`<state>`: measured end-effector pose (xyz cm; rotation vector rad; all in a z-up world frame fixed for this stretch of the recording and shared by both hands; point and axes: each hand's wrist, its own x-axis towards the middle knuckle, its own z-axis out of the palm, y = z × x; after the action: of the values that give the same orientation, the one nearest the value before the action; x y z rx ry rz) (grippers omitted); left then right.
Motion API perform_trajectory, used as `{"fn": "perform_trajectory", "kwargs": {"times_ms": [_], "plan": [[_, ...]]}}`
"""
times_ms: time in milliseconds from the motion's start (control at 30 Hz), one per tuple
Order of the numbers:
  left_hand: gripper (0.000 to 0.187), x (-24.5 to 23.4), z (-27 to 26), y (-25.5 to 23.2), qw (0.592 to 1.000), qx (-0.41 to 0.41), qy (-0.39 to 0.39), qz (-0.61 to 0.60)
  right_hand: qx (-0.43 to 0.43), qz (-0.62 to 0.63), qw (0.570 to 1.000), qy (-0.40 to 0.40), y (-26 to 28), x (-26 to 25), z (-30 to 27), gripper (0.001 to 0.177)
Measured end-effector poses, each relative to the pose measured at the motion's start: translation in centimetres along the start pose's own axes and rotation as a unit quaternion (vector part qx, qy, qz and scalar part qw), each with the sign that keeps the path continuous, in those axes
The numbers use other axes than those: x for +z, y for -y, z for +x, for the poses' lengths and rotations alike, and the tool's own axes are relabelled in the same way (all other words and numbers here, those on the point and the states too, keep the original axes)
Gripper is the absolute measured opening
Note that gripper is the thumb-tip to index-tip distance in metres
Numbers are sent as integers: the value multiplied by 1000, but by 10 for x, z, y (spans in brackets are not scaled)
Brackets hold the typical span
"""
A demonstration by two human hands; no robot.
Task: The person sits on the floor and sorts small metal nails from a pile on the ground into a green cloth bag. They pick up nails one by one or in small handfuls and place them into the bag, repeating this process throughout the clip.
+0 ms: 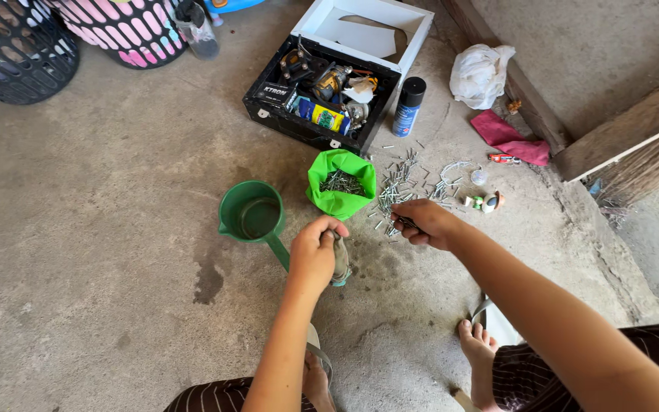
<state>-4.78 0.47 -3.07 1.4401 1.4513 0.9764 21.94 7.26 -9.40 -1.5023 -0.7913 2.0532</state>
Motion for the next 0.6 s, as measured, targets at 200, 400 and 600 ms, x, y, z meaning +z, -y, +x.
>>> {"fn": "perform_trajectory", "kwargs": {"times_ms": [200,400,600], "plan": [[21,-1,4,-14,999,13,-32,21,-31,105,993,-37,22,2,79,33],[22,-1,6,-16,999,-6,-38,3,-26,156,987,-37,21,14,73,31],[23,6,10,-17,993,-48,-57,-88,-77,174,979,67,29,34,3,36]]}}
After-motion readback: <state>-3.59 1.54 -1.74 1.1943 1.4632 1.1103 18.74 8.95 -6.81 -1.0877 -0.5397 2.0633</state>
